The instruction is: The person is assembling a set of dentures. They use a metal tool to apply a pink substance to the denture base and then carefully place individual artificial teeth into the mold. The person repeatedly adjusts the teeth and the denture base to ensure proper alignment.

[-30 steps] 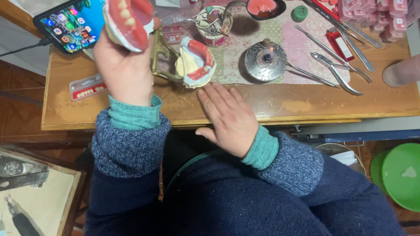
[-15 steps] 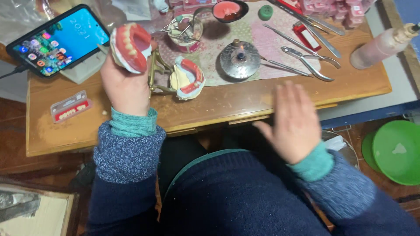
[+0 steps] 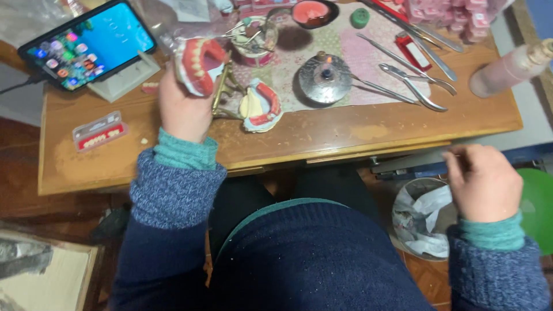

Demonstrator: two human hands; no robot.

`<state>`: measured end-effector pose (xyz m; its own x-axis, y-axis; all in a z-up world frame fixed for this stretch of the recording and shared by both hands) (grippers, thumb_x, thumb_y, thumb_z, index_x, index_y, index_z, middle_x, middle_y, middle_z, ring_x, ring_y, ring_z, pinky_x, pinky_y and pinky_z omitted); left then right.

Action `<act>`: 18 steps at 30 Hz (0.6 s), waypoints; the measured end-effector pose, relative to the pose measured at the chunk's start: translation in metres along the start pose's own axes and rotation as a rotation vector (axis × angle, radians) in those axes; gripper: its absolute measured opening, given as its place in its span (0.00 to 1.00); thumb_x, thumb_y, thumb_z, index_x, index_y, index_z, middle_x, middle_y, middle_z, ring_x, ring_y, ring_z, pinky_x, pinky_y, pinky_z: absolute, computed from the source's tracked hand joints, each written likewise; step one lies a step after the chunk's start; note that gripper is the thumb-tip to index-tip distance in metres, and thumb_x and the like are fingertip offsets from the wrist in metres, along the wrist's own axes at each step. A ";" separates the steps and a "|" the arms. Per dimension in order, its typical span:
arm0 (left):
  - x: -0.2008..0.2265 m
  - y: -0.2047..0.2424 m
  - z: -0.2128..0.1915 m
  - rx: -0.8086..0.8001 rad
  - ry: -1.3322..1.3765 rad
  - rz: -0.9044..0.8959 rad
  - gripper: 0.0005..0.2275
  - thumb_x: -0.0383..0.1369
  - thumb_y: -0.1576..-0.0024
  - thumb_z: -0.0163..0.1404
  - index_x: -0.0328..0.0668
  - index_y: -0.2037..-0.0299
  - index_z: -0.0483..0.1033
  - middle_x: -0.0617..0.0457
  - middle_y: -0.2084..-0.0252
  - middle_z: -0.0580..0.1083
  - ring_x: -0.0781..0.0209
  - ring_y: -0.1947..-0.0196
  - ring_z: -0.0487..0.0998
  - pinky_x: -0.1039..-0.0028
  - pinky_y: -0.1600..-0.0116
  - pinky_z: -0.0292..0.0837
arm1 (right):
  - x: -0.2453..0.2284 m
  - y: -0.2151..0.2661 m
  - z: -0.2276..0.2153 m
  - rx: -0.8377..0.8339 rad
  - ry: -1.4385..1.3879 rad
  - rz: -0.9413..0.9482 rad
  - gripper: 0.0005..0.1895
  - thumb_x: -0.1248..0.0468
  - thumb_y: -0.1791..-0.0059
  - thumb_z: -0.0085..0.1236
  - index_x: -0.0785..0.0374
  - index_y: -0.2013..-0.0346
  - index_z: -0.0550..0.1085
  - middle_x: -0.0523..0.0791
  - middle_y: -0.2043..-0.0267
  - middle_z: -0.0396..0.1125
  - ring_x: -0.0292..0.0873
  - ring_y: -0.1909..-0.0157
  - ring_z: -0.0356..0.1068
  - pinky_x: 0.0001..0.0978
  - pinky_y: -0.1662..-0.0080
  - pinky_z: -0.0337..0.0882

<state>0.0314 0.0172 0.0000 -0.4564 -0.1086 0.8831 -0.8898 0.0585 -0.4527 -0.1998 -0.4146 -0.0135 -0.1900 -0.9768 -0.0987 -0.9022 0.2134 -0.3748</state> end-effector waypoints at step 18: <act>0.027 -0.002 0.001 -0.085 -0.220 0.056 0.19 0.23 0.40 0.60 0.39 0.39 0.72 0.47 0.45 0.79 0.56 0.44 0.83 0.69 0.39 0.78 | -0.199 -0.080 0.008 0.046 -0.716 -0.714 0.09 0.65 0.54 0.71 0.61 0.64 0.77 0.45 0.66 0.71 0.47 0.65 0.69 0.38 0.60 0.69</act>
<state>0.0210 0.0132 0.0250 -0.5033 -0.3160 0.8043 -0.8637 0.1530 -0.4803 -0.0872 -0.2373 0.0290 0.6791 -0.6389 -0.3614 -0.6952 -0.4017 -0.5960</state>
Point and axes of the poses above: each hand's wrist, its own y-axis away from the middle knuckle, its own z-axis out of the palm, x = y × z, the point moved 1 cm from there along -y, towards the middle knuckle
